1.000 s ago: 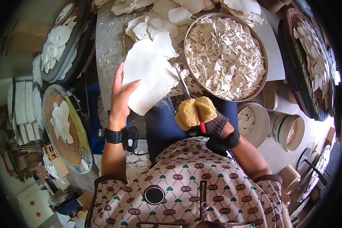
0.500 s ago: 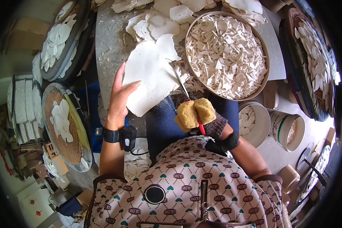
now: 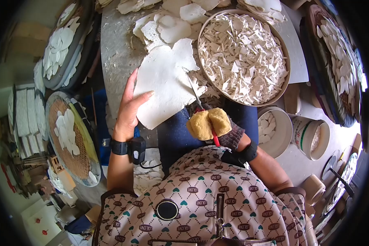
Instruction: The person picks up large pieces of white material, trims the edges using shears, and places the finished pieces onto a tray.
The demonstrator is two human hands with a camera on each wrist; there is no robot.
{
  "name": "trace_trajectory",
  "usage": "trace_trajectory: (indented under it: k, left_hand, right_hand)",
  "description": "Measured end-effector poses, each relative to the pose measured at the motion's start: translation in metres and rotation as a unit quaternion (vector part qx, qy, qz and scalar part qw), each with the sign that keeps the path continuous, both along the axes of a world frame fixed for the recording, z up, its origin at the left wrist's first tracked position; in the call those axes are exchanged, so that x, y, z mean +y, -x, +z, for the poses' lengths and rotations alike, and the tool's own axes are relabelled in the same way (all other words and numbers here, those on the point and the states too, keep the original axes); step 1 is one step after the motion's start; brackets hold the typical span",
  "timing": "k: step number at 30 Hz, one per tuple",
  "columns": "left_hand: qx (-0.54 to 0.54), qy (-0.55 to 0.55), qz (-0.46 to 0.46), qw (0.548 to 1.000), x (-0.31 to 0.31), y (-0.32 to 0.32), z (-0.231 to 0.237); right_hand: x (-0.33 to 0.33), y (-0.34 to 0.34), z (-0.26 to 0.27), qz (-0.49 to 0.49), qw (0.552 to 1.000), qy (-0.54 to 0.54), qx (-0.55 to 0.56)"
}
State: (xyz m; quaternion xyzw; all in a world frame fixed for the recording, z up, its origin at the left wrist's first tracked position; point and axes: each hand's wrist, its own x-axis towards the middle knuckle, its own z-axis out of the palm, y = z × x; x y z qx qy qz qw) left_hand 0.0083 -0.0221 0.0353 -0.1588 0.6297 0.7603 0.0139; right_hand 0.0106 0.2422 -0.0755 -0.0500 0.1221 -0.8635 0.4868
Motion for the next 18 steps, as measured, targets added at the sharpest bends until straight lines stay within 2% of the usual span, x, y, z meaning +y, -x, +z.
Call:
trace_trajectory:
  k: [3, 7, 8, 11, 12, 15, 18]
  left_hand:
    - [-0.007, -0.021, 0.0, 1.0, 0.003, 0.0, 0.001]
    - [-0.025, -0.044, -0.004, 0.999, 0.004, -0.001, 0.003]
    - [-0.028, -0.048, -0.006, 0.998, 0.004, -0.001, 0.004]
    - [-0.033, -0.05, -0.005, 0.998, 0.002, -0.001, 0.002]
    - [-0.03, -0.045, -0.002, 0.999, 0.0, -0.002, -0.003]
    - [-0.032, -0.041, -0.008, 0.999, -0.003, -0.001, -0.005]
    - [-0.075, -0.075, -0.02, 0.994, -0.017, -0.002, 0.004]
  right_hand:
    - [-0.003, 0.003, 0.006, 0.019, 0.999, 0.022, -0.039]
    - [-0.002, 0.003, 0.014, -0.008, 0.999, -0.04, 0.029]
    - [-0.002, 0.001, 0.013, -0.015, 0.998, -0.055, 0.006]
    - [-0.003, 0.004, 0.014, -0.016, 0.997, -0.051, 0.047]
    - [-0.003, 0.005, 0.011, -0.001, 0.998, -0.049, 0.026]
    - [-0.003, 0.009, 0.016, -0.026, 0.985, -0.1, 0.141]
    - [0.0, 0.006, -0.005, 0.002, 0.99, -0.101, 0.102]
